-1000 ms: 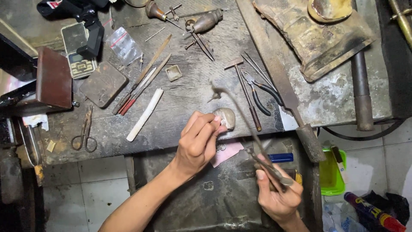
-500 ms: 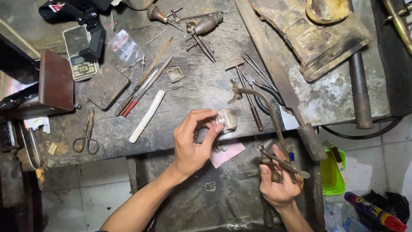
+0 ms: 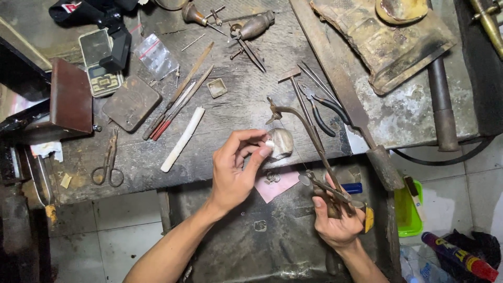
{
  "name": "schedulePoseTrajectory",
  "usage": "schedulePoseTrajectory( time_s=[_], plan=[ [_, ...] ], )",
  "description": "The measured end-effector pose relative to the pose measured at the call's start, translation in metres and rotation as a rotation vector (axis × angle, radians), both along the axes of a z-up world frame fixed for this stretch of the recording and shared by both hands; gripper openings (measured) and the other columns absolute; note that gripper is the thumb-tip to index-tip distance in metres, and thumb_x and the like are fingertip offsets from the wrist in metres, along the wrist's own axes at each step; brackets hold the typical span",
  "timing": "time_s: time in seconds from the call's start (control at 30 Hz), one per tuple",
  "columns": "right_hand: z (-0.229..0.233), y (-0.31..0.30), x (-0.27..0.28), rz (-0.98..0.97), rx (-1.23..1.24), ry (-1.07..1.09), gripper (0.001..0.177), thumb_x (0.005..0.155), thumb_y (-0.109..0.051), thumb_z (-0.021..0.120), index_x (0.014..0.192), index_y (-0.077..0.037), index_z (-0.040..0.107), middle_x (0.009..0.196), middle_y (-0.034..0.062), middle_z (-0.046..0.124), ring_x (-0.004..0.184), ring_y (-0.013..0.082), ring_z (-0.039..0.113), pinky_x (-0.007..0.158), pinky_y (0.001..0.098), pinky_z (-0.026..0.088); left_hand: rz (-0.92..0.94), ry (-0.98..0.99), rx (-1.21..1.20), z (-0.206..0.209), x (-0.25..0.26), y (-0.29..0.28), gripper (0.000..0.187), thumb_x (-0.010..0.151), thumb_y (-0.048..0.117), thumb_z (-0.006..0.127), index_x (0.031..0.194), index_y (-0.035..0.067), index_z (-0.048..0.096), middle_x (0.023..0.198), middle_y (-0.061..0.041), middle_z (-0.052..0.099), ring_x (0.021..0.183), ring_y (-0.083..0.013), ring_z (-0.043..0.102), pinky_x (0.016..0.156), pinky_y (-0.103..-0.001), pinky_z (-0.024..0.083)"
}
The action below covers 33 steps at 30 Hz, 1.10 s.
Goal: Using a jeweler's saw to cut a small metal component held in a wooden hand vise on a workbench.
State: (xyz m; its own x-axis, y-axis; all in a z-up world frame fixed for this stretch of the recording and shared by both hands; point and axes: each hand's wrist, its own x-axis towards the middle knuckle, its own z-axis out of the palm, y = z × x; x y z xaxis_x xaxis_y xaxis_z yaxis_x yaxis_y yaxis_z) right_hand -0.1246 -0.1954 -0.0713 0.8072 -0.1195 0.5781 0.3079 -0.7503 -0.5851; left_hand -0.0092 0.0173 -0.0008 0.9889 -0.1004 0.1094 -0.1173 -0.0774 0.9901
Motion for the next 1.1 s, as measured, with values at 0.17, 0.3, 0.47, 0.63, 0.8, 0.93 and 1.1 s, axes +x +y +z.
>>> schedulePoseTrajectory(
  time_s=[0.17, 0.3, 0.47, 0.63, 0.8, 0.93, 1.1],
  plan=[
    [-0.004, -0.002, -0.003, -0.016, -0.066, 0.026, 0.028, 0.090, -0.017, 0.075, 0.095, 0.011, 0.073, 0.107, 0.0238, 0.076, 0.088, 0.0264, 0.078, 0.073, 0.0288, 0.058, -0.007, 0.075, -0.174, 0.002, 0.003, 0.006, 0.029, 0.100, 0.010, 0.064, 0.128, 0.001, 0.063, 0.119, -0.015, 0.067, 0.096, -0.0214, 0.072, 0.089, -0.028, 0.063],
    [-0.009, 0.000, -0.004, -0.019, -0.056, 0.017, 0.026, 0.083, -0.009, 0.084, 0.091, 0.013, 0.073, 0.102, 0.0286, 0.075, 0.089, 0.0334, 0.078, 0.075, 0.0336, 0.062, 0.011, 0.061, -0.205, -0.010, 0.006, 0.013, 0.027, 0.105, 0.018, 0.060, 0.125, 0.003, 0.067, 0.111, -0.013, 0.074, 0.078, -0.0164, 0.072, 0.072, -0.022, 0.059],
    [-0.001, 0.002, 0.003, 0.047, -0.040, 0.010, 0.024, 0.087, -0.005, 0.078, 0.097, 0.016, 0.071, 0.109, 0.0303, 0.073, 0.091, 0.0336, 0.077, 0.073, 0.0321, 0.064, 0.038, 0.119, -0.248, -0.004, 0.009, 0.012, 0.029, 0.104, 0.022, 0.060, 0.120, 0.000, 0.069, 0.095, -0.012, 0.074, 0.075, -0.0159, 0.071, 0.077, -0.027, 0.063],
    [0.001, 0.002, 0.004, 0.069, 0.003, 0.030, 0.023, 0.088, -0.007, 0.077, 0.089, 0.015, 0.070, 0.110, 0.0324, 0.072, 0.076, 0.0275, 0.078, 0.061, 0.0281, 0.062, 0.045, 0.143, -0.236, -0.001, 0.009, 0.013, 0.028, 0.103, 0.022, 0.061, 0.118, 0.001, 0.069, 0.092, -0.012, 0.074, 0.074, -0.0163, 0.071, 0.074, -0.026, 0.063],
    [0.009, 0.005, 0.005, 0.051, -0.020, 0.054, 0.029, 0.090, -0.007, 0.076, 0.101, 0.018, 0.070, 0.115, 0.0272, 0.072, 0.082, 0.0264, 0.078, 0.072, 0.0302, 0.062, 0.045, 0.150, -0.236, -0.001, 0.009, 0.013, 0.025, 0.104, 0.020, 0.059, 0.115, 0.000, 0.070, 0.088, -0.012, 0.073, 0.070, -0.0157, 0.070, 0.064, -0.023, 0.058],
    [0.006, 0.004, 0.003, 0.056, -0.019, 0.073, 0.029, 0.090, -0.009, 0.076, 0.102, 0.017, 0.070, 0.116, 0.0256, 0.072, 0.078, 0.0233, 0.077, 0.070, 0.0283, 0.062, 0.029, 0.164, -0.263, -0.002, 0.007, 0.014, 0.025, 0.104, 0.018, 0.058, 0.117, 0.000, 0.069, 0.080, -0.013, 0.072, 0.066, -0.0154, 0.070, 0.066, -0.025, 0.061],
    [0.006, 0.004, 0.004, 0.055, -0.026, 0.048, 0.031, 0.092, -0.010, 0.075, 0.104, 0.018, 0.069, 0.117, 0.0238, 0.073, 0.067, 0.0172, 0.072, 0.063, 0.0251, 0.059, 0.039, 0.151, -0.251, 0.000, 0.008, 0.013, 0.025, 0.104, 0.020, 0.059, 0.114, -0.001, 0.070, 0.080, -0.014, 0.072, 0.068, -0.0158, 0.069, 0.065, -0.024, 0.058]
  ],
)
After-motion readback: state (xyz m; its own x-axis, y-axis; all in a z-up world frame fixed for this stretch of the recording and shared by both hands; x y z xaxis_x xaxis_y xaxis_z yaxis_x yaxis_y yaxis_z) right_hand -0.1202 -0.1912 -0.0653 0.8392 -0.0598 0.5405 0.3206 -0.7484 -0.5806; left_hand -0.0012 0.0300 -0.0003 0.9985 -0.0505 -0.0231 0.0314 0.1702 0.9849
